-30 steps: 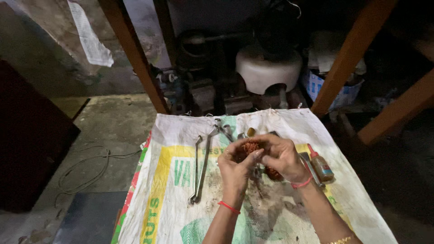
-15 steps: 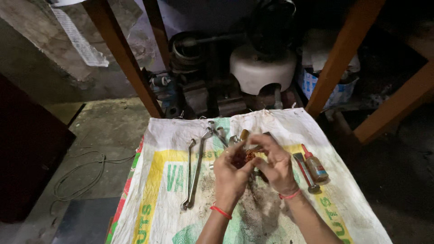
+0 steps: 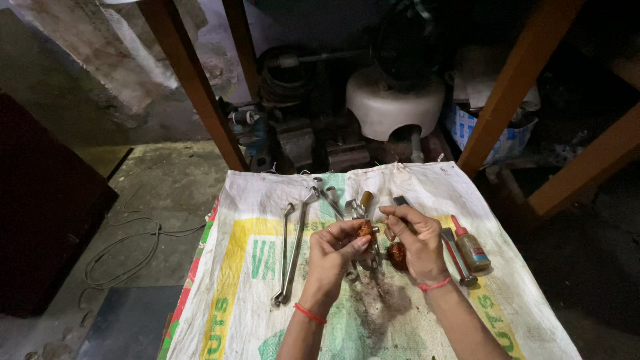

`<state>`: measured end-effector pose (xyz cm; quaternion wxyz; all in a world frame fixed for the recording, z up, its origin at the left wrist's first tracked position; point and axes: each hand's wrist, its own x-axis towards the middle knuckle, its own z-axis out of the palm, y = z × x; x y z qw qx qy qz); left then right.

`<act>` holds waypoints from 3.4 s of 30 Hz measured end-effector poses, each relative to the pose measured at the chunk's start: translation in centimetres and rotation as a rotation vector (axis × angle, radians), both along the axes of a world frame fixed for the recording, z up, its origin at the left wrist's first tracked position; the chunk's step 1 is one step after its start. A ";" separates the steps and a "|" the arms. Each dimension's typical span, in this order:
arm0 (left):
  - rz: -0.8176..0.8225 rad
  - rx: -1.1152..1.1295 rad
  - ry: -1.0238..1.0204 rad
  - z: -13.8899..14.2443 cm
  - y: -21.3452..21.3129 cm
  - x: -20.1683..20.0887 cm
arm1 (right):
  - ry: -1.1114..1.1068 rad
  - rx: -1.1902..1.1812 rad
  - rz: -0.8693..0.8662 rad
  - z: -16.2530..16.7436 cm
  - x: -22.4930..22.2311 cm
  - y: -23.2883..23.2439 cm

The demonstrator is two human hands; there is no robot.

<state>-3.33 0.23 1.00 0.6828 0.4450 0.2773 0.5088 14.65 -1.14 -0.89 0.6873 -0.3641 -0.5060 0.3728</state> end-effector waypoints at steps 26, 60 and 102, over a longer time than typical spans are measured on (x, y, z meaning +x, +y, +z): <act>0.290 0.056 0.020 0.4 -1.2 2.8 | 0.289 -0.079 0.425 -0.6 1.4 -0.1; 0.280 0.252 -0.100 5.0 0.9 -1.3 | -0.170 0.013 0.015 -1.5 -0.9 0.5; 0.152 0.066 -0.498 6.8 1.7 -2.6 | -0.820 0.186 -0.545 -3.1 -3.5 -0.9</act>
